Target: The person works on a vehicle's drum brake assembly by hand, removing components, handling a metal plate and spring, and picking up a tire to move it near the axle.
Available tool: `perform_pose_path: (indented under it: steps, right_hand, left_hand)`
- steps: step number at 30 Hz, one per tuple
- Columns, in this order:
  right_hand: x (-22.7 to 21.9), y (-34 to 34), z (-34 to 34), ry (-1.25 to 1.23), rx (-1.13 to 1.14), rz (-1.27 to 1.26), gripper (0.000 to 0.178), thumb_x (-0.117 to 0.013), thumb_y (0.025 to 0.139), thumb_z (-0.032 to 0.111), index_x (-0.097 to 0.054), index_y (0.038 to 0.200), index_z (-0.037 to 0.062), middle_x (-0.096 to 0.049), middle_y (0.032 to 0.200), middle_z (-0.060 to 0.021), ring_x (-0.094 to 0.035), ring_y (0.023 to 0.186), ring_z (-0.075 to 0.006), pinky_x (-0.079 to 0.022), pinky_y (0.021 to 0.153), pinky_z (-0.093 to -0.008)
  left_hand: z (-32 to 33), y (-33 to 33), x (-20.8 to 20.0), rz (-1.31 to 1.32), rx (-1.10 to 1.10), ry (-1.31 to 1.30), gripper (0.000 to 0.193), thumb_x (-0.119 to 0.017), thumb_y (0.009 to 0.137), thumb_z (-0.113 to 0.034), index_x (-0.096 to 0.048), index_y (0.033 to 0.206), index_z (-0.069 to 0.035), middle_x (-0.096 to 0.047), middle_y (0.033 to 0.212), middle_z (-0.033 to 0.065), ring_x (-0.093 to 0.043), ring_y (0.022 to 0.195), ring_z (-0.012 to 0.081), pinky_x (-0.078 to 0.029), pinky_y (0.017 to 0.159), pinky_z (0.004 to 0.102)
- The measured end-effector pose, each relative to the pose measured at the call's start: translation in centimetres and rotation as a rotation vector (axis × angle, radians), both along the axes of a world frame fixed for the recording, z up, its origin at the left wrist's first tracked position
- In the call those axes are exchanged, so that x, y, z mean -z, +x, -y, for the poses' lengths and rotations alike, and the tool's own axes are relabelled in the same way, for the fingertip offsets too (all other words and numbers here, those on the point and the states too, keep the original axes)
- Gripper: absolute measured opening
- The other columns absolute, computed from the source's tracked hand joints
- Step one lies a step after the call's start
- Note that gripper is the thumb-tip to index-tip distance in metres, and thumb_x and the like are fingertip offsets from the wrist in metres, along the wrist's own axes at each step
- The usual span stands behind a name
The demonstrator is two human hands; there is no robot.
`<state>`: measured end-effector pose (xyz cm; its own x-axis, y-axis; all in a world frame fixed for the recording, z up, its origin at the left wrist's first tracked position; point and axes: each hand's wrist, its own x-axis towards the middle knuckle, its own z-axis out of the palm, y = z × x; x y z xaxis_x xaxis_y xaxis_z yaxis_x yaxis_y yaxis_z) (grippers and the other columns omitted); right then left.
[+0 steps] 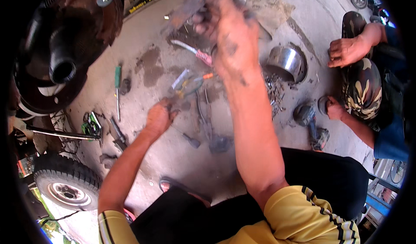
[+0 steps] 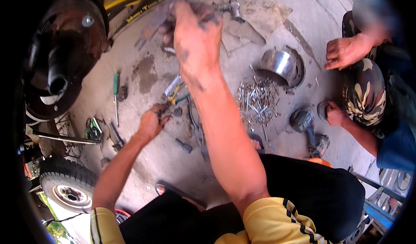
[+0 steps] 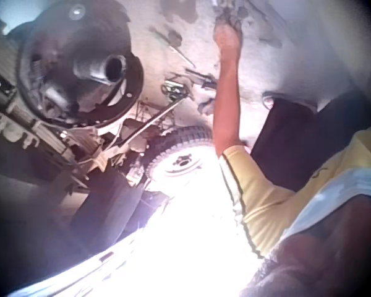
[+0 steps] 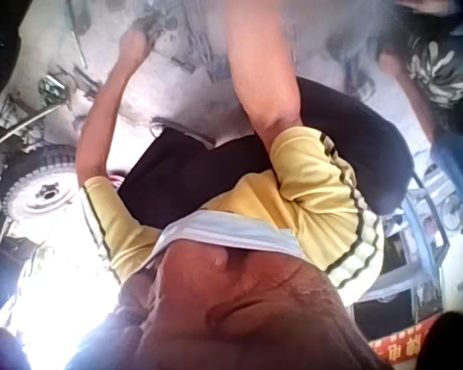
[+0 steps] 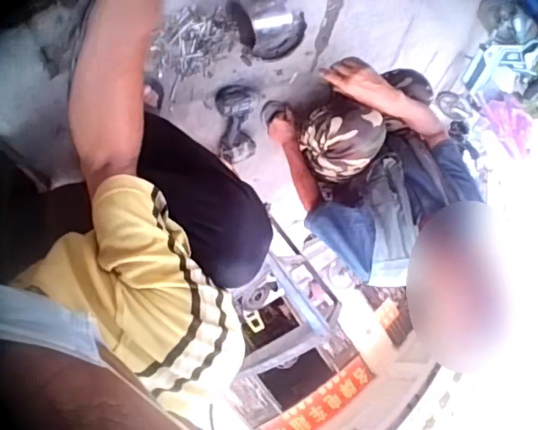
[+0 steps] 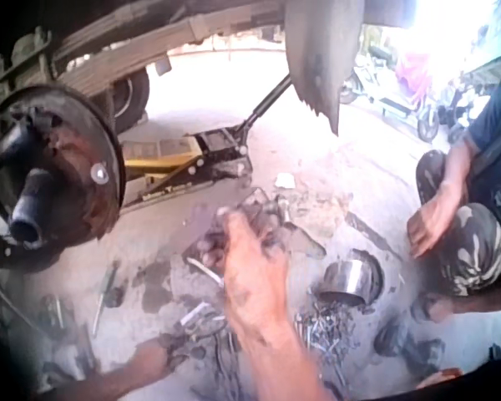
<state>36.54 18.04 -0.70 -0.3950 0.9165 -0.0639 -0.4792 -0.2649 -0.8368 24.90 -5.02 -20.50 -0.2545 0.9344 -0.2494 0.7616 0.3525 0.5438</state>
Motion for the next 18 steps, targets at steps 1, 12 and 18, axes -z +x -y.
perform_pose_path:
  steps: [1,12,18]
  right_hand:
    - [-0.9,1.1,-0.5,-0.016,-0.009,0.008,0.022,-0.066,0.093,0.019,-0.062,0.101,-0.0006,-0.065,0.091,-0.0072,-0.061,0.076,-0.0156,-0.049,0.066,-0.0292]
    - [-0.5,-1.0,2.7,-0.242,-0.226,-0.151,0.011,-0.063,0.095,0.013,-0.062,0.096,0.0015,-0.066,0.087,-0.0056,-0.061,0.067,-0.0131,-0.047,0.058,-0.0273]
    - [-3.8,-1.0,5.8,-0.036,-0.416,-0.154,0.019,-0.062,0.096,0.016,-0.065,0.105,-0.0006,-0.069,0.091,-0.0062,-0.061,0.069,-0.0116,-0.050,0.061,-0.0252]
  left_hand:
    - [-1.5,0.6,-0.4,-0.084,0.044,0.011,0.037,-0.074,0.082,-0.012,-0.066,0.117,-0.006,-0.067,0.112,0.0169,-0.067,0.098,0.0361,-0.055,0.086,0.0437]
    - [-1.5,-0.5,-11.9,0.957,-0.525,0.423,0.025,-0.077,0.082,0.004,-0.061,0.099,-0.004,-0.069,0.097,0.0053,-0.064,0.089,0.0115,-0.053,0.081,0.0278]
    - [0.7,-0.7,-21.4,1.192,-0.668,0.701,0.038,-0.076,0.082,0.007,-0.063,0.116,-0.003,-0.069,0.108,0.0068,-0.065,0.099,0.0149,-0.053,0.091,0.0297]
